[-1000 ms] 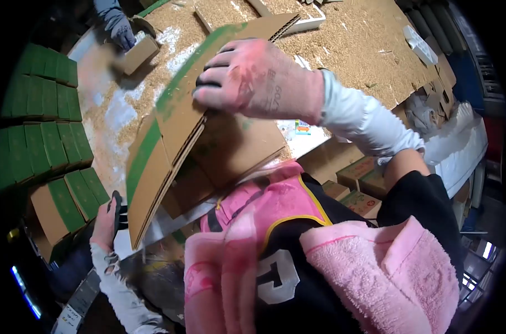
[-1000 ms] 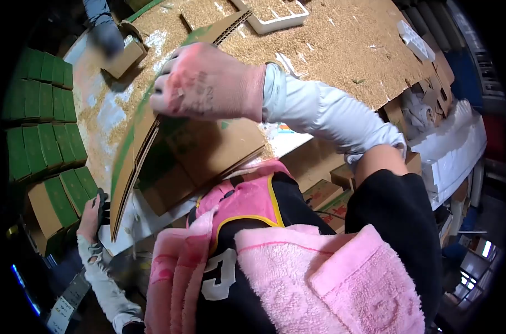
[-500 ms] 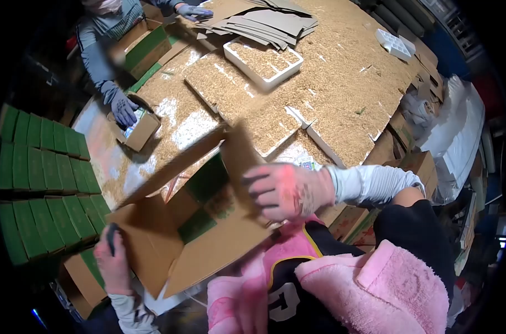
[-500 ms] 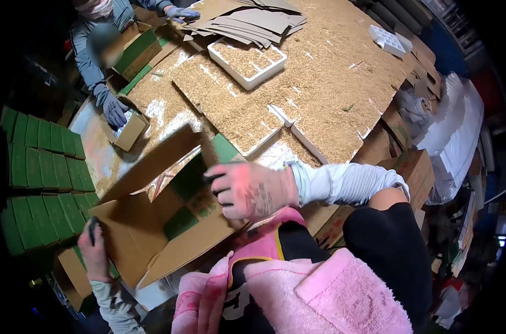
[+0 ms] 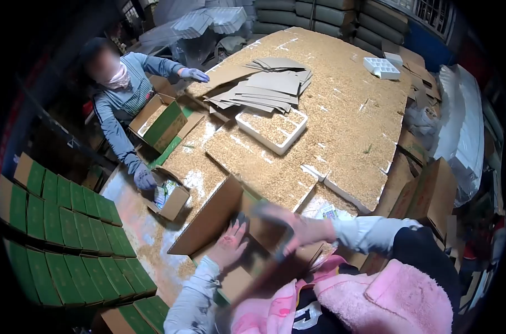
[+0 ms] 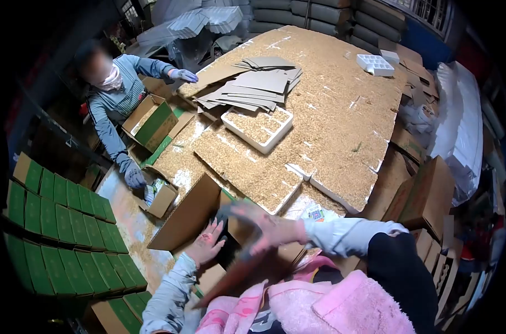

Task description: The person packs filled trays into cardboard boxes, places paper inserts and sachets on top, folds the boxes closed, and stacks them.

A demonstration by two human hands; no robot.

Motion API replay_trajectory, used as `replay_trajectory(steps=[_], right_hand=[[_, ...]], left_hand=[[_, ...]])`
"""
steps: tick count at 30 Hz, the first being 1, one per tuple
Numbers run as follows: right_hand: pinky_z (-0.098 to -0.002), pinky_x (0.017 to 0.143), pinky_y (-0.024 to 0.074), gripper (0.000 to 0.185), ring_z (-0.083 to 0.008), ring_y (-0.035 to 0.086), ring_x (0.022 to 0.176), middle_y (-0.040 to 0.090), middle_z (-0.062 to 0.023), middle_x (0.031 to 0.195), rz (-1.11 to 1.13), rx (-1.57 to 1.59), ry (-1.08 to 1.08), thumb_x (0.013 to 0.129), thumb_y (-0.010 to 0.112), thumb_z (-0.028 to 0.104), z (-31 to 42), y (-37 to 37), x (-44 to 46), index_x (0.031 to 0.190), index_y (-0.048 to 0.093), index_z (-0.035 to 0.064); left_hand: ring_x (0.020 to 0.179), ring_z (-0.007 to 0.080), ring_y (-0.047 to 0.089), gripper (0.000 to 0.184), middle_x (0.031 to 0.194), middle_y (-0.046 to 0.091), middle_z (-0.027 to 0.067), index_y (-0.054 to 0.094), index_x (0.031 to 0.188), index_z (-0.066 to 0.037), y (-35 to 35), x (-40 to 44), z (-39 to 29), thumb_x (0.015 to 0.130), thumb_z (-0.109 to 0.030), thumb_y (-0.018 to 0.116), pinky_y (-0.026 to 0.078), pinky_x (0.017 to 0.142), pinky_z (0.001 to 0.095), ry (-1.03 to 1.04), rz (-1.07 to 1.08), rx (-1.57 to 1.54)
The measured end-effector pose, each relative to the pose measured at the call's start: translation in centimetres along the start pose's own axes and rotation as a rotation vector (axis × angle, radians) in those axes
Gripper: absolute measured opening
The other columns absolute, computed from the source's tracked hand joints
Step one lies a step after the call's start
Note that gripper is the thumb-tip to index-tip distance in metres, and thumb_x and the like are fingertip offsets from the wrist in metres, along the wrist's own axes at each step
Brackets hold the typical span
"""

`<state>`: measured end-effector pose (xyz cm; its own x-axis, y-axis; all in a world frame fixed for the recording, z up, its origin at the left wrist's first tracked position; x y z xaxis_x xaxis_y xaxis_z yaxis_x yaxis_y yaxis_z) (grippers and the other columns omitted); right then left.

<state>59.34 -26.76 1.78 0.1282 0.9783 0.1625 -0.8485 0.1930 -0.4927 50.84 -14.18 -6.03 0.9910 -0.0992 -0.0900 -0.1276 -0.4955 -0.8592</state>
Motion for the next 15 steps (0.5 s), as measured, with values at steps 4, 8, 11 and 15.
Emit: replay_trajectory(steps=[4, 8, 11, 15], right_hand=[[-0.0404, 0.106, 0.0278, 0.107, -0.0384, 0.031, 0.128, 0.032, -0.0287, 0.136, -0.332, -0.265, 0.333, 0.065, 0.076, 0.045, -3.3, -0.9, 2.2, 0.138, 0.018, -0.0076], [-0.0363, 0.102, 0.0336, 0.106, -0.0393, 0.042, 0.120, 0.041, -0.0303, 0.128, -0.332, -0.075, 0.311, 0.065, 0.076, 0.045, -3.8, -0.9, 0.3, 0.136, 0.020, -0.0108], [-0.0338, 0.089, 0.0418, 0.092, -0.0298, 0.053, 0.102, 0.053, -0.0227, 0.111, -0.162, 0.191, 0.373, 0.068, 0.075, 0.042, -4.4, 0.8, 0.6, 0.135, 0.031, -0.0037], [-0.0279, 0.062, 0.0471, 0.044, -0.0127, 0.056, 0.074, 0.059, -0.0071, 0.089, -0.294, 0.802, 0.137, 0.084, 0.061, 0.043, -3.3, -1.5, 3.0, 0.105, 0.053, 0.0040]], left_hand=[[0.086, 0.0145, 0.059, 0.045, 0.103, 0.064, 0.0110, 0.044, 0.135, -0.011, -17.0, -2.4, -3.7, 0.090, -0.012, 0.047, 0.046, 0.074, 0.0262, -0.168, -0.333, -0.420], [0.117, 0.0223, 0.047, 0.069, 0.140, 0.034, 0.0168, 0.015, 0.145, -0.008, -14.8, -13.3, 5.9, 0.089, -0.008, 0.055, 0.043, 0.095, 0.0356, -0.486, -1.087, -0.610], [0.126, 0.0254, 0.036, 0.085, 0.145, 0.025, 0.0152, 0.012, 0.145, -0.006, -0.4, -18.8, 5.8, 0.080, -0.011, 0.066, 0.031, 0.103, 0.0347, -0.651, -0.764, -0.888], [0.117, 0.0262, 0.044, 0.078, 0.131, 0.042, 0.0113, 0.027, 0.139, -0.005, 4.8, -22.5, 1.3, 0.073, -0.008, 0.068, 0.036, 0.099, 0.0371, -0.488, -0.836, -1.869]])
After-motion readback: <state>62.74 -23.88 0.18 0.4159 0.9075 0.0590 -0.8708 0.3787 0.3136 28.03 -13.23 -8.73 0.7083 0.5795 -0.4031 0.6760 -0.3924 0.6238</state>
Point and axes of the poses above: each hand's wrist, its own x-axis towards the middle knuckle, its own y-axis out of the palm, z = x × y, the point moved 9 cm from there along x, towards the middle knuckle
